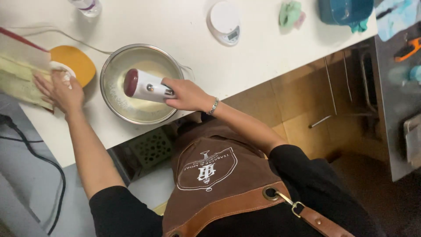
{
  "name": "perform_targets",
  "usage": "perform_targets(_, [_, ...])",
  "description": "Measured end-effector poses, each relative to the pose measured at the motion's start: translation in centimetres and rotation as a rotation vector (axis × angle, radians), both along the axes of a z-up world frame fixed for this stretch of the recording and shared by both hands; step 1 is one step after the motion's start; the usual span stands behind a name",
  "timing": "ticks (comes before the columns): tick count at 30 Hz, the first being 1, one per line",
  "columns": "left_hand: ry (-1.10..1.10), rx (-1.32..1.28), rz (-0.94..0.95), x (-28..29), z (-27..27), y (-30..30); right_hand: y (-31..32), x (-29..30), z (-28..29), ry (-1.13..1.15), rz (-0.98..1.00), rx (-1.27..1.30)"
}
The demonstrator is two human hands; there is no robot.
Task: Using an electric hand mixer to whisk ingredients in a metal bowl.
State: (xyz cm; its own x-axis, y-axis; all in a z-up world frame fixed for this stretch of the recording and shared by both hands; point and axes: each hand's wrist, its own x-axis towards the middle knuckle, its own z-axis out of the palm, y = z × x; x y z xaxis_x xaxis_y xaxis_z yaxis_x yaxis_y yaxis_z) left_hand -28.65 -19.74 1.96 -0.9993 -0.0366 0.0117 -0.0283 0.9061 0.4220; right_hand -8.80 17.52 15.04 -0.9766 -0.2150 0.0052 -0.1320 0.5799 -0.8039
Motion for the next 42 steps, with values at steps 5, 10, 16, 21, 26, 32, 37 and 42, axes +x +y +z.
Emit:
perform_targets(5, [0.265, 0.187, 0.047, -1.4, -1.6, -2.8, 0.1, 0.8, -0.2, 0.045, -0.007, -0.004])
perform_targets(10, [0.877, 0.285, 0.149, 1.9, 3.2, -3.7, -0.3, 1.1, -0.2, 0.054, -0.021, -0.011])
perform_targets(16, [0.694, 0.402, 0.0, 8.7, 15.2, 2.4, -0.4, 0.7, 1.3, 0.001, -0.03, -0.004])
perform_targets(21, [0.827, 0.43, -0.25, 13.1, 24.0, 7.0, -0.4, 0.2, 1.6, -0.036, 0.007, 0.006])
perform_targets(26, [0.823, 0.486, -0.307, 16.5, 30.3, 12.7, 1.0, -0.3, 1.4, -0.068, 0.088, 0.004])
perform_targets(32, [0.764, 0.508, -0.365, 20.8, 32.6, 20.5, 9.5, -1.2, 2.0, 0.051, 0.185, -0.096])
perform_targets(37, [0.451, 0.747, -0.622, 21.1, 35.7, 28.9, 23.7, -0.5, 2.5, -0.137, -0.114, -0.191])
perform_targets(42, [0.11, 0.914, -0.424, 20.5, 25.0, 34.5, 32.9, 4.2, 1.1, -0.066, 0.06, -0.634])
